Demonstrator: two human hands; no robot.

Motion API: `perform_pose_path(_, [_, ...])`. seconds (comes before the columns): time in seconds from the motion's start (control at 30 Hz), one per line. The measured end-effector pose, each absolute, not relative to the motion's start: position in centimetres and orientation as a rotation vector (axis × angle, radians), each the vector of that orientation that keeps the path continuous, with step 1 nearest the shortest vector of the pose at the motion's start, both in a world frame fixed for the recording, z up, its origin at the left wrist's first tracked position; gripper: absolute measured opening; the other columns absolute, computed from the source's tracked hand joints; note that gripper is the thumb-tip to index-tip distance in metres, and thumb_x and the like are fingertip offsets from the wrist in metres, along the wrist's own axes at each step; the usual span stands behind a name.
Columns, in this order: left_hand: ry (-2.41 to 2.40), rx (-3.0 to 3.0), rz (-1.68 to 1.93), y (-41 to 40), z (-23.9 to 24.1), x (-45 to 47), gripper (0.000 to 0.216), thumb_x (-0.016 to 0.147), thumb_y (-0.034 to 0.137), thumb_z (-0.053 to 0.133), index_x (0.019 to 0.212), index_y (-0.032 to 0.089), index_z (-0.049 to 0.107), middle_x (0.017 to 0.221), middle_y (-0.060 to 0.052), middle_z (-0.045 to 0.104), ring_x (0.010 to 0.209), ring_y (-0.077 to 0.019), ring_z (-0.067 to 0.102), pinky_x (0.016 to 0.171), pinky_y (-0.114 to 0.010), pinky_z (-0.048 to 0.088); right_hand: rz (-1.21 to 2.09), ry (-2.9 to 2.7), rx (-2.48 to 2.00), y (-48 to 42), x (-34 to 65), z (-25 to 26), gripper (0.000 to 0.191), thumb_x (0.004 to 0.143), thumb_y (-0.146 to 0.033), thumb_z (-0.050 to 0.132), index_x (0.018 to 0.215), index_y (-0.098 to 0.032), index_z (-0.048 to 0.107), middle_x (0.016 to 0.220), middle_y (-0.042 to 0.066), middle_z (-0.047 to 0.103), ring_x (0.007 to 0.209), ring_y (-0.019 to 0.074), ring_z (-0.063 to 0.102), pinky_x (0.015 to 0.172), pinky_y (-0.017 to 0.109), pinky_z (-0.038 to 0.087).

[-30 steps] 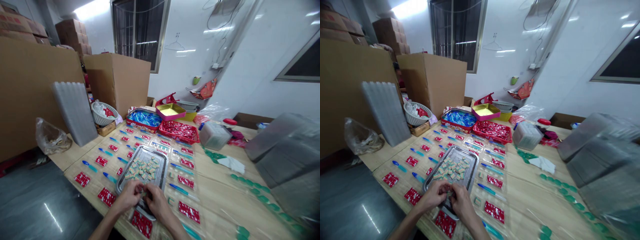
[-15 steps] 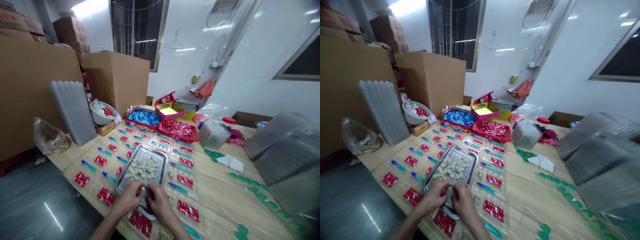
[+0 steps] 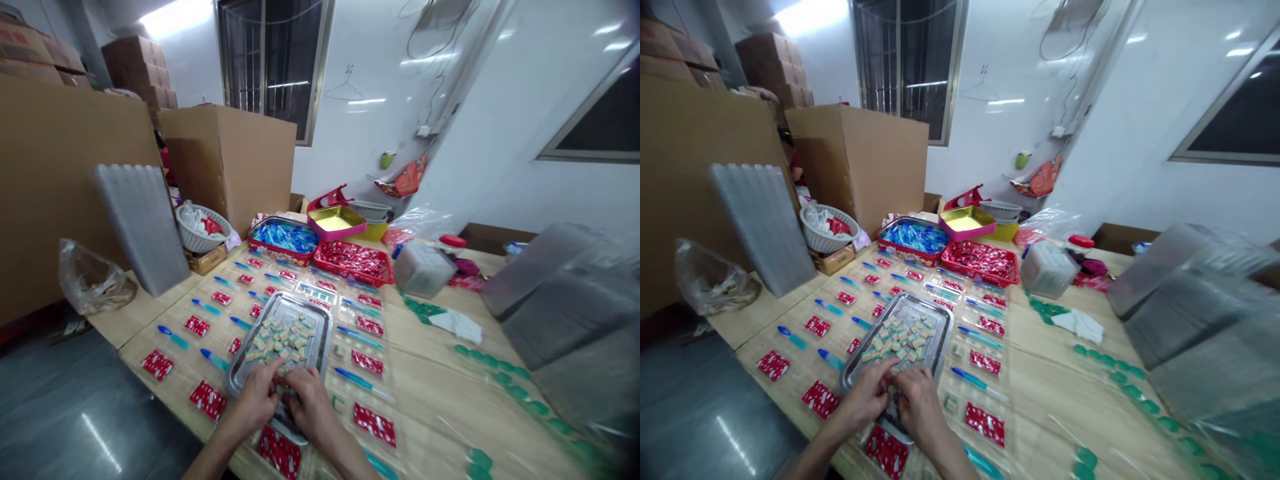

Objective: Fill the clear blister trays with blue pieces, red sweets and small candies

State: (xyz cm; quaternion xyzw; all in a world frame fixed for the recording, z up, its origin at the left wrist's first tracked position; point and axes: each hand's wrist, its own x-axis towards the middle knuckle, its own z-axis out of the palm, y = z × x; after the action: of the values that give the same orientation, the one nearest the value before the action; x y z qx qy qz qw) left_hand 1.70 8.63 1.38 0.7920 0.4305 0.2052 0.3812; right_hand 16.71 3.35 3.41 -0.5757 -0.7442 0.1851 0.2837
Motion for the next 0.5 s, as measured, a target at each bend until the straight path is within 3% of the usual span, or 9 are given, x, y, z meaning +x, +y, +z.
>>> perform_pose_path(0.23, [1.056, 1.979, 0.646, 9.7, -1.0, 1.7, 0.065, 0.058, 0.006, 0.048, 0.121, 0.020, 0.055, 0.073, -0.001, 0.063, 0.069, -0.0179, 0.058, 0.066, -0.027, 0.047, 0.274, -2.142, -1.438, 3.9, 16.3, 2.9, 0.032, 0.067, -0.006, 0.048, 0.091, -0.022, 0.061, 0.081, 0.004, 0.066, 0.080, 0.0197, 0.059, 0.091, 0.037, 0.036])
perform_pose_path(0.37, [0.935, 1.950, 0.629, 10.5, -1.2, 1.7, 0.067, 0.057, 0.009, 0.050, 0.124, 0.017, 0.052, 0.075, -0.001, 0.063, 0.061, -0.0152, 0.058, 0.058, -0.024, 0.047, 0.378, -1.992, -1.442, 4.0, 17.2, 2.8, 0.031, 0.065, -0.005, 0.049, 0.085, -0.022, 0.064, 0.081, 0.002, 0.066, 0.085, 0.0186, 0.060, 0.098, 0.038, 0.034])
perform_pose_path(0.5, [0.892, 1.889, 0.681, 11.2, -0.6, 1.3, 0.071, 0.062, 0.015, 0.054, 0.131, 0.019, 0.042, 0.098, -0.004, 0.064, 0.057, -0.0110, 0.057, 0.052, -0.021, 0.047, 0.639, -1.618, -1.566, 6.3, 21.7, 4.6, 0.017, 0.062, -0.010, 0.057, 0.075, -0.018, 0.065, 0.074, 0.001, 0.065, 0.077, 0.0166, 0.059, 0.072, 0.026, 0.045])
